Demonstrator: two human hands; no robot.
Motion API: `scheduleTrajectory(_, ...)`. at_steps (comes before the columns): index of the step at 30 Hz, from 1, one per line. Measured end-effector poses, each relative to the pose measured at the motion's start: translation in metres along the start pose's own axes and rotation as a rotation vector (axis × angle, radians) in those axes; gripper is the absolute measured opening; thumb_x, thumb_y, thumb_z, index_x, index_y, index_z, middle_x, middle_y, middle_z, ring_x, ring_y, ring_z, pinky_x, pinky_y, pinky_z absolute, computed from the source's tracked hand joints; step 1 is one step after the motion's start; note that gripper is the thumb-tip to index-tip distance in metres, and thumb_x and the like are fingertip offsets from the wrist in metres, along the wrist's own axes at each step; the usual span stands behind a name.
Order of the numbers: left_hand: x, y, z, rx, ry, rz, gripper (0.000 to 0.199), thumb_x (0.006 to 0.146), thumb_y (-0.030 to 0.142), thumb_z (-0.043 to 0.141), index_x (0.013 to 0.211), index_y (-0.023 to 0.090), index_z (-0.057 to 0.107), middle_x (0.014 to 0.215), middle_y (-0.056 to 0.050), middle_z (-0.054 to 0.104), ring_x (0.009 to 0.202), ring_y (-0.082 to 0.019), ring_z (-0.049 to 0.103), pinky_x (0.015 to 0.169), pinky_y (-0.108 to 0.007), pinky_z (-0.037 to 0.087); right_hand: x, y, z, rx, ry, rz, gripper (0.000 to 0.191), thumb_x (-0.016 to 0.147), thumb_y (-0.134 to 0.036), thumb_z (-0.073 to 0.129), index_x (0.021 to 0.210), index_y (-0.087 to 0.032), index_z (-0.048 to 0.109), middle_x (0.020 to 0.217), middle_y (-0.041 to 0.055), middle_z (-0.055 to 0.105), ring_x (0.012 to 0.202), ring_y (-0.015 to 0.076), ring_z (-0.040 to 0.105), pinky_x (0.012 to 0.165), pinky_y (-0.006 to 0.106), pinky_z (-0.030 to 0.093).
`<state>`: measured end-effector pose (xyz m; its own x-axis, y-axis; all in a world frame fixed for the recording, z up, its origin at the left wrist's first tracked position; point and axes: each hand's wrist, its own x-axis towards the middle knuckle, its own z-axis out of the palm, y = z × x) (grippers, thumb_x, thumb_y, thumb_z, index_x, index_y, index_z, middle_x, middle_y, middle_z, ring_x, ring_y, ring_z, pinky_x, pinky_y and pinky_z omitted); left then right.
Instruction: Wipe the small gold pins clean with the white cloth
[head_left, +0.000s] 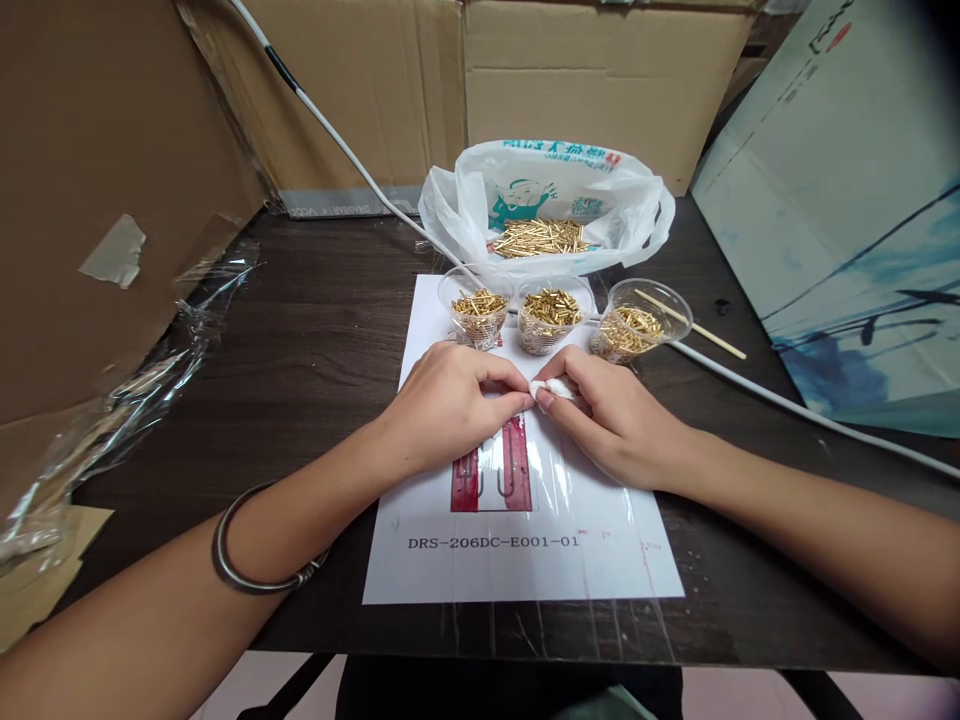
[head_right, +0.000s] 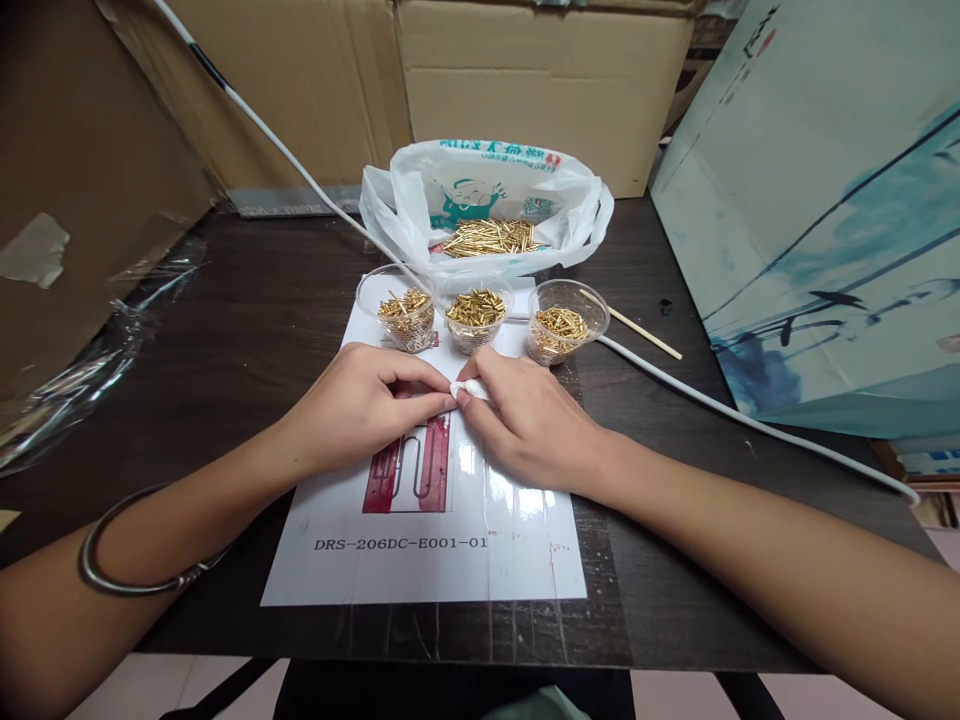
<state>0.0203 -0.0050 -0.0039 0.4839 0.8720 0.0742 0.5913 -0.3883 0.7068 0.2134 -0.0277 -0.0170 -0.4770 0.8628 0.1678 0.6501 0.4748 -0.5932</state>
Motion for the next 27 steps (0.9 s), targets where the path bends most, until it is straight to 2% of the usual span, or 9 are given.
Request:
scheduleTrajectory(5,-0.0004,-0.0006,0.0002,0.007,-0.004,0.013,0.015,0.079,0.028,0.062,0.079,0.022,0.076,0.068,0.0,0.07,0.058,-0.01,0.056,0.055,-0.024,0.037,-0.001,-0.001,0.0004,0.006,-0.004,0.002,0.02,0.092,-0.036,0.046,0.091,-0.016,0.051,0.079,0.0021,0.057,0.065,0.012,0.046,0.063,0.028,0.034)
scheduleTrajectory(11,-0.0004,0.0006,0.0003,0.012,-0.008,0.009,0.016,0.08,0.029,0.062,0.08,0.022,0.076,0.071,0.0,0.071,0.061,-0.011,0.058,0.055,-0.024,0.037,-0.0016,0.0,0.0006,0.064,0.049,0.042,0.018,0.088,-0.033,0.053,0.096,-0.017,0.051,0.069,-0.0021,0.053,0.057,0.0098,0.042,0.059,0.026,0.033)
scheduleTrajectory(19,-0.0011,0.0004,-0.0004,0.012,-0.022,0.006,0.016,0.08,0.029,0.061,0.08,0.023,0.076,0.07,0.001,0.07,0.061,-0.01,0.056,0.056,-0.024,0.037,0.0006,0.0001,-0.0013,0.041,0.022,0.01,0.018,0.09,-0.033,0.049,0.088,-0.016,0.053,0.067,-0.0014,0.053,0.058,0.0103,0.042,0.06,0.026,0.033)
scheduleTrajectory(27,-0.0003,0.0015,-0.0014,0.051,-0.032,-0.019,0.015,0.078,0.03,0.063,0.081,0.023,0.076,0.07,0.0,0.07,0.061,-0.012,0.057,0.057,-0.025,0.037,0.0037,0.0006,-0.0013,0.057,-0.01,0.04,0.016,0.089,-0.031,0.049,0.088,-0.017,0.055,0.067,-0.0016,0.053,0.057,0.0105,0.04,0.059,0.026,0.031)
